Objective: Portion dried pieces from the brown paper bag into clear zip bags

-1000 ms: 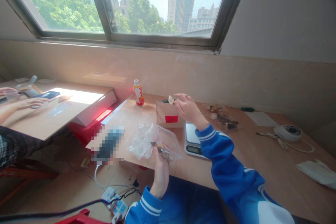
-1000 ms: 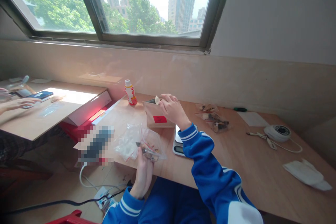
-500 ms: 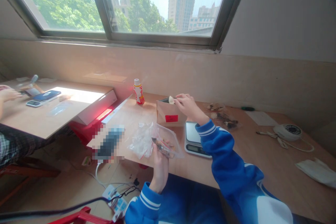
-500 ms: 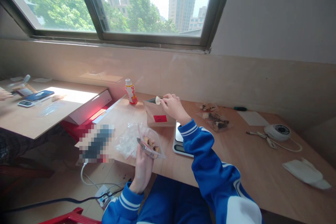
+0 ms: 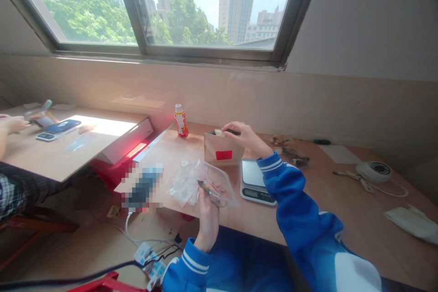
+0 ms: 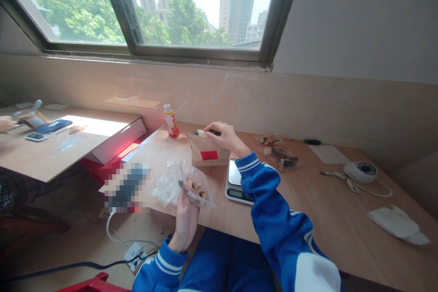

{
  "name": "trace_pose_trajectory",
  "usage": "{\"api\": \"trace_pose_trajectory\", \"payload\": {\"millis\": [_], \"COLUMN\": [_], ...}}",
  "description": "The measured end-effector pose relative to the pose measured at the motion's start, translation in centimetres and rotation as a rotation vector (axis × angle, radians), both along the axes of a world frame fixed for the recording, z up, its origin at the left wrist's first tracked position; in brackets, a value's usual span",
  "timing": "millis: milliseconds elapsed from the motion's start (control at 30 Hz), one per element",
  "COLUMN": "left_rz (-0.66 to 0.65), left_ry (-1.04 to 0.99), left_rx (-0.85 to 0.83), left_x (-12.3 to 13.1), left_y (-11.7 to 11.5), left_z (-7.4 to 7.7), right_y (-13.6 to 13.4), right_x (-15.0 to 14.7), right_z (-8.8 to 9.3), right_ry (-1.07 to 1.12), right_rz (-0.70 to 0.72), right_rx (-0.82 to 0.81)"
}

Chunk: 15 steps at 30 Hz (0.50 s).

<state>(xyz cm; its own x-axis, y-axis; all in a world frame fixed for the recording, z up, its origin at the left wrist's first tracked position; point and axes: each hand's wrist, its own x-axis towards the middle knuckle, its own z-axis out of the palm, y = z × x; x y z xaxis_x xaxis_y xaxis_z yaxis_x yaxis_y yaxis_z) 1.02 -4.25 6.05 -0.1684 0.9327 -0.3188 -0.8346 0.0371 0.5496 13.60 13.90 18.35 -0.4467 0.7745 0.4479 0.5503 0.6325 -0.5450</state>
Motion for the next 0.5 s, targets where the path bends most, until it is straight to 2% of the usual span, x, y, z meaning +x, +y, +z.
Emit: {"api": "trace_pose_trajectory", "payload": {"millis": [100,200,267,367,433,500], "left_rz": [-0.006,-0.007,-0.013,-0.012,0.011,0.044], "left_ry": [0.012,0.045,0.066,0.081,0.105,0.154], "left_rx": [0.021,0.057,0.079,0.119,0.162,0.199], "left_x": [0.0,0.1,0.1,0.0,0.1,0.1], "left_y": [0.1,0.3,0.5,0.9,1.2,1.5], "left_z": [0.1,0.2,0.4,0.7,1.0,1.1], "right_y": [-0.9,-3.6,-6.1,-9.8,-11.3,-11.9], "right_x": [0.0,-0.1,-0.3,-0.8,-1.4,-1.9], "right_z": [-0.1,0.2,0.2,-0.4,-1.3,-2.3], "right_ry": [-0.118,-0.004,0.134,0.235,0.206,0.143], "right_rz": [-0.112,-0.104,-0.003,0.188,0.229,0.21], "right_rx": [0.134,0.182,0.085,-0.149,-0.23,-0.234]}}
